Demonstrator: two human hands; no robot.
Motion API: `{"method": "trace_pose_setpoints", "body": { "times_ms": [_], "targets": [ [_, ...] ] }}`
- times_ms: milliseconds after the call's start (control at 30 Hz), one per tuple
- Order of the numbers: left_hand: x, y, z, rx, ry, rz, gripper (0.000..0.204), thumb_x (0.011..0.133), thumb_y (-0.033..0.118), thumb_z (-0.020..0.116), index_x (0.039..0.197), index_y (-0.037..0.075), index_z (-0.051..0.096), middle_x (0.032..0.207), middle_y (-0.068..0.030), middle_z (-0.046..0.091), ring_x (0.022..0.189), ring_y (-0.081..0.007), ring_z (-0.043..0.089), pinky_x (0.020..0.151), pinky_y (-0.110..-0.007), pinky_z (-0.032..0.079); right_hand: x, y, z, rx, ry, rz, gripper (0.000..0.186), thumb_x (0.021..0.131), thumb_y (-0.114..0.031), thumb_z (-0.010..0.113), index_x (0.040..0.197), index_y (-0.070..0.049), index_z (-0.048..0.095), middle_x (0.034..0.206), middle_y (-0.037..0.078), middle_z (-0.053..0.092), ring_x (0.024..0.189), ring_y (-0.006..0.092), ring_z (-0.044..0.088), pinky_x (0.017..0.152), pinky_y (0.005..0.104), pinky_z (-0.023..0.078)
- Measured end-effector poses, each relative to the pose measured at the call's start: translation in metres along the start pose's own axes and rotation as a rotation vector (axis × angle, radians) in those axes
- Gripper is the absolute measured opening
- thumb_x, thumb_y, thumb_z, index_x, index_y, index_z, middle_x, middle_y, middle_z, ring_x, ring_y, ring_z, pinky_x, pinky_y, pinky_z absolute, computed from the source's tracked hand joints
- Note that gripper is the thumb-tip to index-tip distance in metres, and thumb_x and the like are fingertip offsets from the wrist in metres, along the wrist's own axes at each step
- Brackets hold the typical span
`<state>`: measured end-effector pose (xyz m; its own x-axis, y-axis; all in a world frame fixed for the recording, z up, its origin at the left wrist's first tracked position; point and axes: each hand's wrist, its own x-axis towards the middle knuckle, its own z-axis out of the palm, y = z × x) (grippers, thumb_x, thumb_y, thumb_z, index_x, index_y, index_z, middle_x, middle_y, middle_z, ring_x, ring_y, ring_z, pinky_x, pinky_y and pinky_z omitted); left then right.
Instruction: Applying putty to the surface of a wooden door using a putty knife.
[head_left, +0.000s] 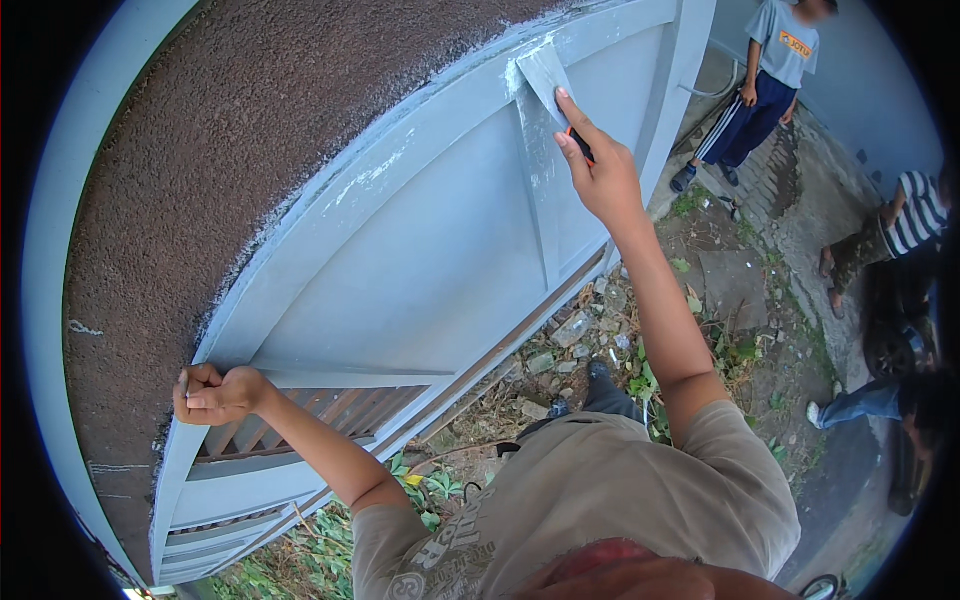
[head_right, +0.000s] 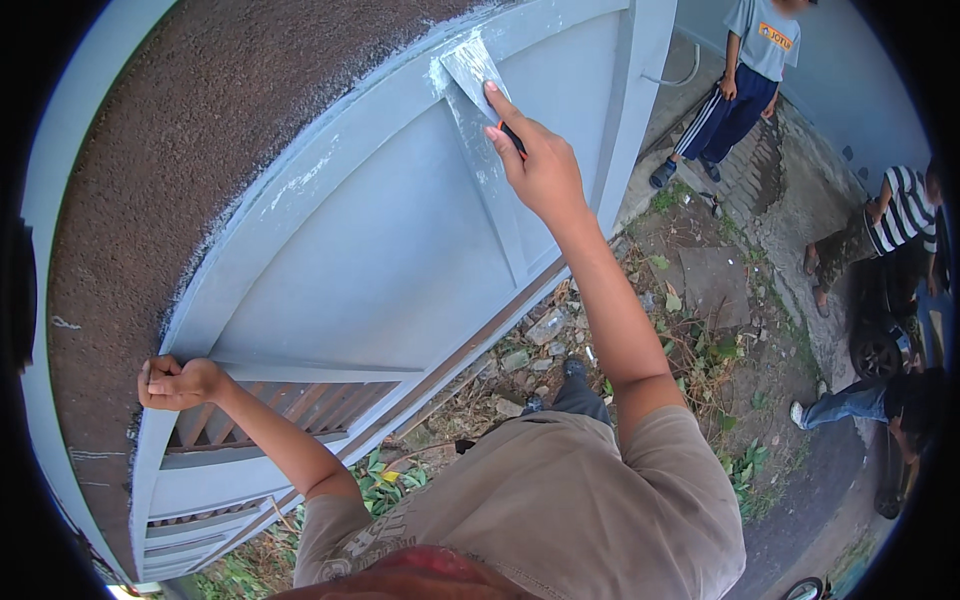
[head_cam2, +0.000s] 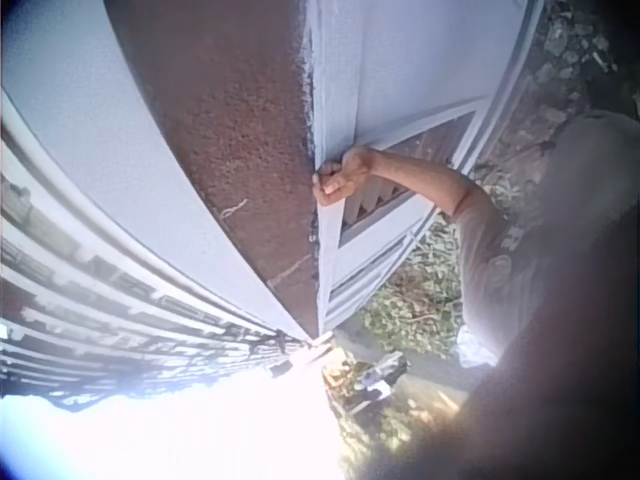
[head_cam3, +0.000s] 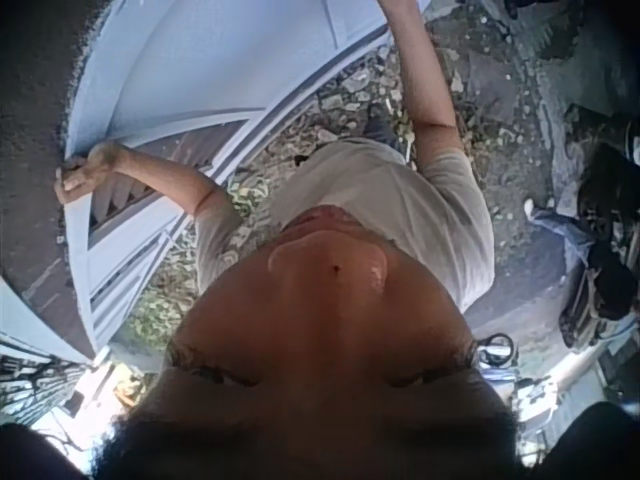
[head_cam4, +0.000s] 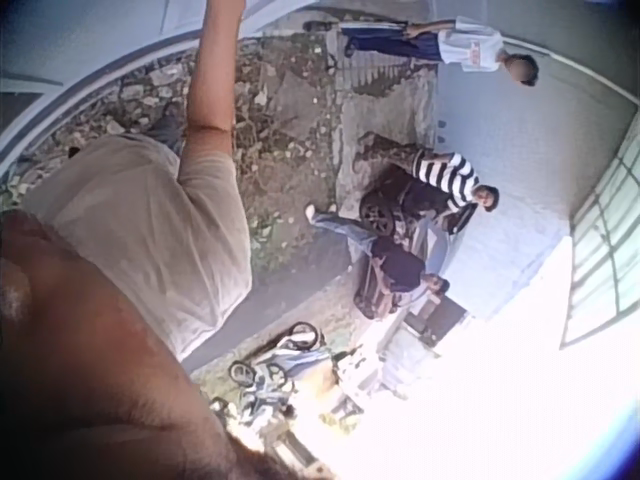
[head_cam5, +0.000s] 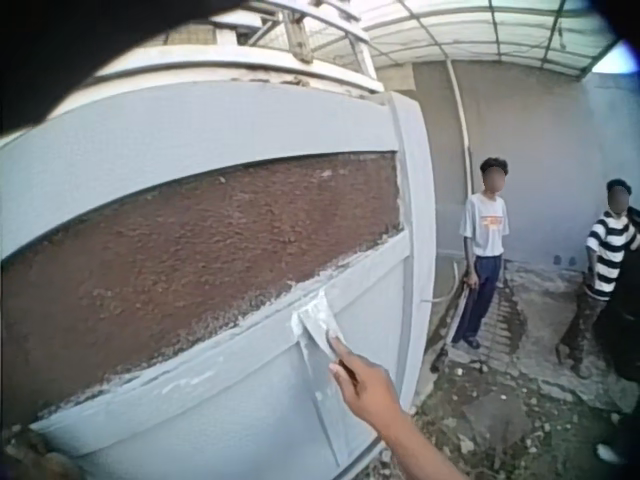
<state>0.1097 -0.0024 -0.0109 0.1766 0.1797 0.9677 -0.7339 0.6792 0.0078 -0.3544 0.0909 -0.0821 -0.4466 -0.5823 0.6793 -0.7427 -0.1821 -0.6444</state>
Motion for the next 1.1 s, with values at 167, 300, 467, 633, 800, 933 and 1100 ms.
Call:
{"method": "trace_pose_setpoints", "body": {
  "times_ms": [167, 300, 467, 633, 800, 933, 1100],
  "targets": [
    [-0.008, -0.002, 0.0, 0.0, -0.01, -0.002, 0.033, 0.109, 0.027, 0.027, 0.1, 0.0, 0.043, 0.056, -0.0013, 0.033, 0.047, -0.0093, 0.022, 0.045, -0.024, 0.02, -0.012, 0.013, 0.004, 0.023, 0.063, -0.059, 0.049, 0.094, -0.022, 0.066, 0.141, -0.027, 0.054, 0.083, 0.012, 0.067, 0.063, 0.0241, 0.059, 0.063, 0.0345, 0.05],
    [0.002, -0.003, -0.001, -0.01, -0.035, 0.031, 0.033, 0.109, 0.027, 0.027, 0.1, 0.0, 0.043, 0.056, -0.0013, 0.034, 0.046, -0.009, 0.023, 0.044, -0.024, 0.02, 0.001, 0.003, 0.003, 0.005, -0.014, 0.018, 0.049, 0.093, -0.021, 0.067, 0.141, -0.025, 0.055, 0.083, 0.012, 0.068, 0.063, 0.0229, 0.059, 0.065, 0.0349, 0.051],
    [-0.005, -0.002, -0.001, -0.013, -0.015, 0.011, 0.032, 0.109, 0.027, 0.029, 0.099, 0.0, 0.044, 0.057, -0.0014, 0.035, 0.046, -0.009, 0.024, 0.044, -0.023, 0.02, -0.02, 0.021, 0.008, 0.042, 0.059, -0.057, 0.048, 0.094, -0.023, 0.067, 0.141, -0.025, 0.055, 0.08, 0.012, 0.066, 0.062, 0.0243, 0.058, 0.063, 0.0351, 0.05],
    [0.001, -0.004, 0.004, 0.024, -0.005, 0.056, 0.032, 0.108, 0.026, 0.029, 0.101, 0.0, 0.046, 0.055, -0.0008, 0.035, 0.045, -0.0087, 0.023, 0.044, -0.024, 0.019, 0.029, -0.009, 0.003, 0.017, 0.021, -0.012, 0.046, 0.095, -0.022, 0.065, 0.14, -0.025, 0.056, 0.082, 0.012, 0.068, 0.064, 0.0236, 0.06, 0.065, 0.0347, 0.051],
    [-0.006, -0.005, 0.001, -0.009, 0.05, -0.002, 0.032, 0.108, 0.027, 0.028, 0.101, 0.001, 0.044, 0.055, -0.0017, 0.037, 0.045, -0.0087, 0.024, 0.044, -0.023, 0.02, -0.023, 0.018, -0.005, 0.064, 0.116, 0.023, 0.047, 0.096, -0.019, 0.063, 0.142, -0.021, 0.053, 0.096, 0.015, 0.072, 0.07, 0.0198, 0.064, 0.069, 0.0304, 0.051],
    [-0.004, -0.005, -0.001, -0.009, 0.021, -0.003, 0.031, 0.109, 0.027, 0.028, 0.104, 0.0, 0.042, 0.055, -0.0025, 0.039, 0.044, -0.0087, 0.024, 0.043, -0.022, 0.02, -0.048, 0.018, -0.007, 0.019, 0.031, 0.168, 0.048, 0.096, -0.02, 0.064, 0.143, -0.021, 0.053, 0.095, 0.015, 0.071, 0.069, 0.0173, 0.062, 0.069, 0.029, 0.05],
    [-0.003, -0.006, 0.001, -0.005, 0.026, 0.012, 0.03, 0.109, 0.026, 0.027, 0.104, 0.0, 0.041, 0.053, -0.002, 0.038, 0.044, -0.0087, 0.023, 0.043, -0.022, 0.021, -0.014, 0.002, 0.004, 0.044, -0.034, 0.045, 0.047, 0.097, -0.023, 0.063, 0.142, -0.023, 0.053, 0.091, 0.015, 0.07, 0.069, 0.0218, 0.064, 0.068, 0.0307, 0.051]
  ]
}}
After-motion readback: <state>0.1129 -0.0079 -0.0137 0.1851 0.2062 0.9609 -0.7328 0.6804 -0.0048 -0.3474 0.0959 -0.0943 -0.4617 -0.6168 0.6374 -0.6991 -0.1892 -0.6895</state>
